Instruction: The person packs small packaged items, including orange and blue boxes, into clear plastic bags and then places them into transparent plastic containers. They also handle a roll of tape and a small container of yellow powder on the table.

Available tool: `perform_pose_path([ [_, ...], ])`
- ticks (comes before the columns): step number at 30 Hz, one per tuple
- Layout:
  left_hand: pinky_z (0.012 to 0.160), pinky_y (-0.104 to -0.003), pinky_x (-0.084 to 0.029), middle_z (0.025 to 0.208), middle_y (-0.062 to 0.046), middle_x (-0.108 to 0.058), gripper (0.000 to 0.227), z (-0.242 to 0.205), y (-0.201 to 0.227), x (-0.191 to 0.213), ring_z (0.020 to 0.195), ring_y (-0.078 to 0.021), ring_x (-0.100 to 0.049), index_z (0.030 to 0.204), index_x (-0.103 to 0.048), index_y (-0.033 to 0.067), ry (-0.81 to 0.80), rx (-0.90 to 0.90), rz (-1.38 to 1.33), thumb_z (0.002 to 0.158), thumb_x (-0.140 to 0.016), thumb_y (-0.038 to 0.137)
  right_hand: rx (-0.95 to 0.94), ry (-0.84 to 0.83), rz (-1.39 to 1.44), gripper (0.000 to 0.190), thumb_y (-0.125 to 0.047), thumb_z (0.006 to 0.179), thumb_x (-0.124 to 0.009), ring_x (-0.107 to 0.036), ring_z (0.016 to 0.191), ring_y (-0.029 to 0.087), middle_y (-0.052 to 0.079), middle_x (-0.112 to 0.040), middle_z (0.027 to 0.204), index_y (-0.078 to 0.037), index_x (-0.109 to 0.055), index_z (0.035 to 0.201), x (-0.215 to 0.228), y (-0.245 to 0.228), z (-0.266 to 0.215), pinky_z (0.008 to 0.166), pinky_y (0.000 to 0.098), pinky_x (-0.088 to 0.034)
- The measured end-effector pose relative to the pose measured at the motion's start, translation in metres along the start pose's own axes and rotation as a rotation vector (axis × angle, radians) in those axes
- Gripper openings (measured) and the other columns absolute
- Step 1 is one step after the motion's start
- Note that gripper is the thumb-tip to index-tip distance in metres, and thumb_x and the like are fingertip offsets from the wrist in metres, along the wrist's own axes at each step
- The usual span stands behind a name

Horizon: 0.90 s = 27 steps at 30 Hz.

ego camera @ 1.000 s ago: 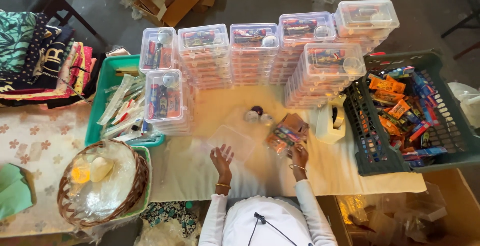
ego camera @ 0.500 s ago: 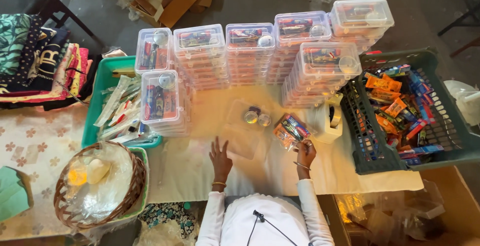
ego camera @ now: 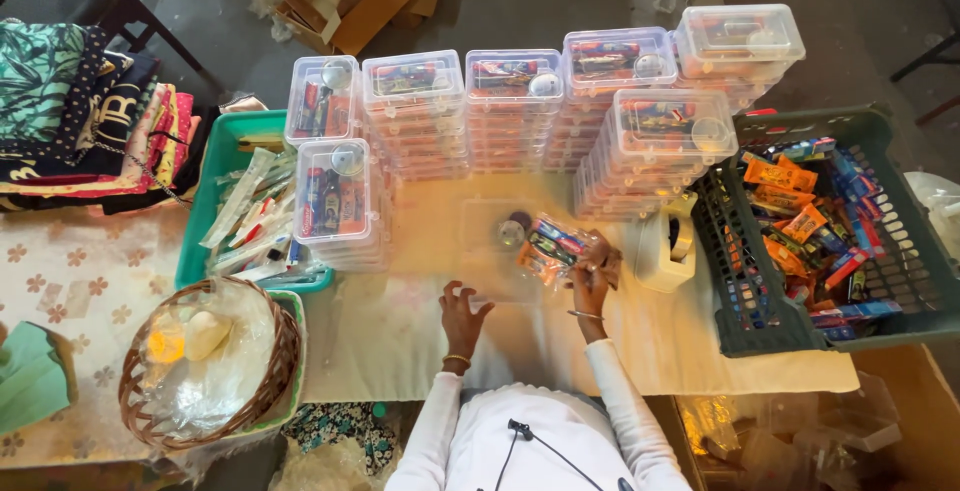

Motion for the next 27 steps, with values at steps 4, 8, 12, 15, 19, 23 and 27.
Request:
perform_pose_path([
  [4, 0.081, -0.045, -0.054, 0.13, -0.008, -0.052, 0.039, -0.001, -0.004, -0.011, 0.108, -0.0349, -0.056, 0.102, -0.067, 0.0095, -0.06, 0.025, -0.067, 0.073, -0.089, 0.024, -0.04, -0.139, 0.066, 0.003, -0.009, 0.097, -0.065, -0.062, 0.077, 0.008, -0.002, -0.064, 0.09, -0.009, -0.062, 0.095, -0.036, 0.003, 0.011, 0.059, 0.0258, -0.058],
  [8, 0.076, -0.039, -0.057, 0.134, -0.008, -0.057, 0.022, -0.001, -0.023, -0.017, 0.09, -0.0278, -0.068, 0.109, -0.07, 0.0092, -0.094, 0.081, -0.201, 0.091, -0.076, 0.018, -0.106, -0.192, 0.1, 0.006, -0.012, 0.097, -0.063, -0.063, 0.075, 0.007, -0.001, -0.065, 0.087, -0.008, -0.061, 0.093, -0.061, 0.009, 0.014, 0.06, 0.0242, -0.057],
  [12, 0.07, -0.035, -0.059, 0.134, -0.014, -0.057, 0.02, -0.002, -0.054, -0.04, 0.075, -0.0246, -0.072, 0.113, -0.072, 0.0073, -0.126, 0.185, -0.325, 0.095, -0.067, 0.014, -0.137, -0.185, 0.101, 0.003, -0.011, 0.093, -0.065, -0.061, 0.074, 0.007, -0.002, -0.064, 0.085, -0.01, -0.062, 0.094, -0.068, 0.02, 0.001, 0.06, 0.025, -0.057],
  [15, 0.071, -0.033, -0.061, 0.122, -0.016, -0.068, 0.028, 0.0, -0.059, -0.043, 0.076, -0.0235, -0.072, 0.121, -0.072, 0.0047, -0.058, 0.192, -0.366, 0.095, -0.069, 0.014, -0.149, -0.22, 0.104, 0.005, -0.012, 0.095, -0.066, -0.06, 0.073, 0.007, -0.002, -0.063, 0.085, -0.009, -0.062, 0.092, -0.067, 0.025, -0.006, 0.062, 0.0252, -0.056],
  [19, 0.071, -0.034, -0.061, 0.118, -0.018, -0.069, 0.029, 0.001, -0.071, -0.043, 0.077, -0.0236, -0.074, 0.121, -0.07, 0.0007, -0.015, 0.268, -0.391, 0.095, -0.069, 0.014, -0.176, -0.225, 0.057, 0.004, -0.011, 0.092, -0.063, -0.061, 0.072, 0.007, -0.002, -0.064, 0.084, -0.01, -0.061, 0.089, -0.062, 0.02, -0.013, 0.061, 0.025, -0.055],
  [23, 0.07, -0.034, -0.062, 0.122, -0.02, -0.067, 0.029, 0.005, -0.064, -0.036, 0.079, -0.025, -0.072, 0.121, -0.071, 0.0004, 0.023, 0.238, -0.383, 0.095, -0.069, 0.012, -0.189, -0.173, 0.063, 0.008, -0.011, 0.093, -0.064, -0.058, 0.073, 0.006, -0.003, -0.061, 0.083, -0.01, -0.059, 0.087, -0.05, 0.034, -0.01, 0.059, 0.0249, -0.054],
  [27, 0.071, -0.034, -0.061, 0.124, -0.018, -0.068, 0.03, 0.006, -0.068, -0.037, 0.076, -0.0238, -0.073, 0.122, -0.072, 0.004, -0.014, 0.244, -0.327, 0.094, -0.07, 0.014, -0.197, -0.156, 0.064, 0.007, -0.011, 0.093, -0.065, -0.059, 0.072, 0.007, -0.003, -0.062, 0.082, -0.011, -0.06, 0.087, -0.051, 0.025, -0.013, 0.059, 0.0252, -0.054],
])
Point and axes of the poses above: each hand's wrist, its own z-axis towards the middle knuckle, its own x-axis out of the back of the hand, y = z × x, the point moved 10 cm from there along z, towards the middle knuckle
